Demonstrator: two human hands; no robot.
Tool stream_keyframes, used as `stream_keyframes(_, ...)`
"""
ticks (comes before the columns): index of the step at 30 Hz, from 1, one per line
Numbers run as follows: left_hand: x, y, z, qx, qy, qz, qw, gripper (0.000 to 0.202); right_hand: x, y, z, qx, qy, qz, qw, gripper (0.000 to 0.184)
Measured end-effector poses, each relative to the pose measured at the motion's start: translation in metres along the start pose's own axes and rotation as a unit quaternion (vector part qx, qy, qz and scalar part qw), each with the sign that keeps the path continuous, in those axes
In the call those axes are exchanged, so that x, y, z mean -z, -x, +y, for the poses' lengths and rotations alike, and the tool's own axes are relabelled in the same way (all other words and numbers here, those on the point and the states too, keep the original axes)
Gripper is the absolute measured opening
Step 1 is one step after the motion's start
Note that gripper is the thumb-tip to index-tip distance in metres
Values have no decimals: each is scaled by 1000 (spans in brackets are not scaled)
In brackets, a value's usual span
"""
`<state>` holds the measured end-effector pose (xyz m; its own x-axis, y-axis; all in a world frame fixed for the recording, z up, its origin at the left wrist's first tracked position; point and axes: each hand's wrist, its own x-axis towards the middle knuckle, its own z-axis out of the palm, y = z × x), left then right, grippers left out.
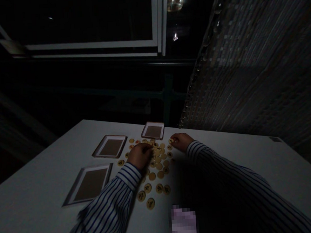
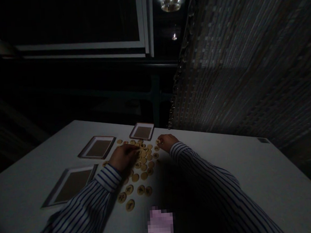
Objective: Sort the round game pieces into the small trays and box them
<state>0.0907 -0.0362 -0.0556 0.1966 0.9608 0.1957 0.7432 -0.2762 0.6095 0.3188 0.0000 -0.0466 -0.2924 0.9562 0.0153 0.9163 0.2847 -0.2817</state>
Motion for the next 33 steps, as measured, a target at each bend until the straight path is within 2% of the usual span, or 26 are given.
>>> stream_keyframes(3,1,-10,-1,-65,-77,-6,995,28,-5,-8,7,-16,29,-17,999,30)
stream_keyframes(7,-1,-22,0,-116,-148,-29,982,31,-10,-15,13,-4,52,-32,998,30)
stream_keyframes(15,-7,-40,1,-121,-242,-85,959,32,-9,-14,16,2,67,-45,997,39)
stream_keyframes(23,-10,-47,-1,-127,-264,-112,949,32,-2,-4,-4,61,59,-17,996,33)
stream_keyframes(28,-10,-47,-3,-126,-250,-104,954,29,1,0,-23,88,50,-21,995,33)
stream_keyframes(33,2,-42,-7,-118,-205,-77,969,29,-3,0,-37,115,66,-39,990,32)
